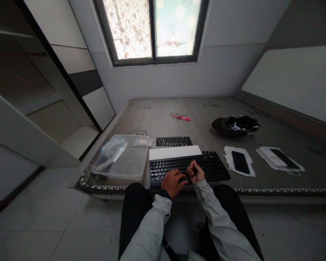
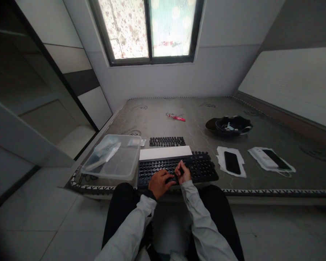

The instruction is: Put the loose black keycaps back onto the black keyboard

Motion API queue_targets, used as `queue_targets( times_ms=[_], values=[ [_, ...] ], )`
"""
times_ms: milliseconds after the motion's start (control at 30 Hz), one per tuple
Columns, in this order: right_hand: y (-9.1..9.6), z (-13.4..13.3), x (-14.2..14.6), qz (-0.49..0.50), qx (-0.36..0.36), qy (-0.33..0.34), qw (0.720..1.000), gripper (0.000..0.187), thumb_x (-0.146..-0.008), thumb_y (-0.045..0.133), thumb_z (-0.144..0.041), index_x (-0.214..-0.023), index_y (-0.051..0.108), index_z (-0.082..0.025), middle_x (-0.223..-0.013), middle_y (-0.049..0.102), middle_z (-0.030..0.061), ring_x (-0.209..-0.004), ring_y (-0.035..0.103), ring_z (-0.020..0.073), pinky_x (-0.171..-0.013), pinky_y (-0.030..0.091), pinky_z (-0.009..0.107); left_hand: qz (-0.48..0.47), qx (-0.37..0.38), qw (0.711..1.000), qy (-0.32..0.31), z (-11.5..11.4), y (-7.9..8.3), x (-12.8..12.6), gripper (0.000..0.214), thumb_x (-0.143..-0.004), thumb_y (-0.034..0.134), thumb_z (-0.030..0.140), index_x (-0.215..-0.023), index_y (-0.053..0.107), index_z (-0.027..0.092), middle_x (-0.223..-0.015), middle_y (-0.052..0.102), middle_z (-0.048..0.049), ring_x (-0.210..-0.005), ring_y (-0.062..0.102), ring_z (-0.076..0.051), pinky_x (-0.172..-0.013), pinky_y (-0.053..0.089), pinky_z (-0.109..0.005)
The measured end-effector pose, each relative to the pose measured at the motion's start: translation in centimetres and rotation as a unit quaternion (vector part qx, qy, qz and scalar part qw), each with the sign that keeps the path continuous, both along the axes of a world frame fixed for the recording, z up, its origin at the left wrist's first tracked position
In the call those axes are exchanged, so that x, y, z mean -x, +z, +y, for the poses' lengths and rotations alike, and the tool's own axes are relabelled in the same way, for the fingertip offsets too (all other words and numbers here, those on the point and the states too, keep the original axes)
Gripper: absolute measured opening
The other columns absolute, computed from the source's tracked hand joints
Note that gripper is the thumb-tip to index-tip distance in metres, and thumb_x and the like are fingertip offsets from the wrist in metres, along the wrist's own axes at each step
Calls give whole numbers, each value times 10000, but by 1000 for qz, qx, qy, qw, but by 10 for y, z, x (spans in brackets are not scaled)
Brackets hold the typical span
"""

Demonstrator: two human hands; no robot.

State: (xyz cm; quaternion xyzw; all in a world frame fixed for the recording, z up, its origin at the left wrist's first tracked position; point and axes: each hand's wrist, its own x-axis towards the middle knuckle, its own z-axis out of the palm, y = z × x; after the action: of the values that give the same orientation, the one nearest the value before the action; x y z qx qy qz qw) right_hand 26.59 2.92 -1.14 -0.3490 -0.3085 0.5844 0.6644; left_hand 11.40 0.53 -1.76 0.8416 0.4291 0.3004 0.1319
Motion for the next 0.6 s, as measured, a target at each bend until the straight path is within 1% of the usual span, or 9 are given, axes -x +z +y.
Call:
queue_targets(
  times_ms=[67,233,433,600],
  values=[
    [0,2,-1,3,7,12,1000,460,-692,690,-591,-544,466,-217,-386,302,-73,-369,245,81,-386,222,241,1,3,1000,-3,0,0,0,281,-769,712,425,-999,693,265,-916,628,-16,-856,590,-160,-757,488,-300],
    [2,1,-1,4,12,42,999,471,-696,685,-612,-561,481,-209,-400,340,-64,-384,276,82,-412,241,240,3,1,1000,0,0,1,1,277,-775,703,431,-1001,691,272,-921,633,-14,-858,591,-162,-767,492,-301],
    [7,-6,3,-3,-1,38,999,506,-706,635,-680,-570,467,-223,-426,362,-54,-410,309,107,-432,273,262,2,3,1000,2,0,1,0,284,-763,718,419,-1004,694,271,-916,636,-18,-855,596,-162,-759,498,-298],
    [8,-12,6,7,-20,30,999,477,-752,597,-663,-595,487,-227,-476,409,-32,-464,362,128,-472,307,267,0,8,1000,1,0,1,0,285,-762,718,419,-1004,695,270,-917,641,-22,-851,598,-170,-764,499,-308]
  ],
)
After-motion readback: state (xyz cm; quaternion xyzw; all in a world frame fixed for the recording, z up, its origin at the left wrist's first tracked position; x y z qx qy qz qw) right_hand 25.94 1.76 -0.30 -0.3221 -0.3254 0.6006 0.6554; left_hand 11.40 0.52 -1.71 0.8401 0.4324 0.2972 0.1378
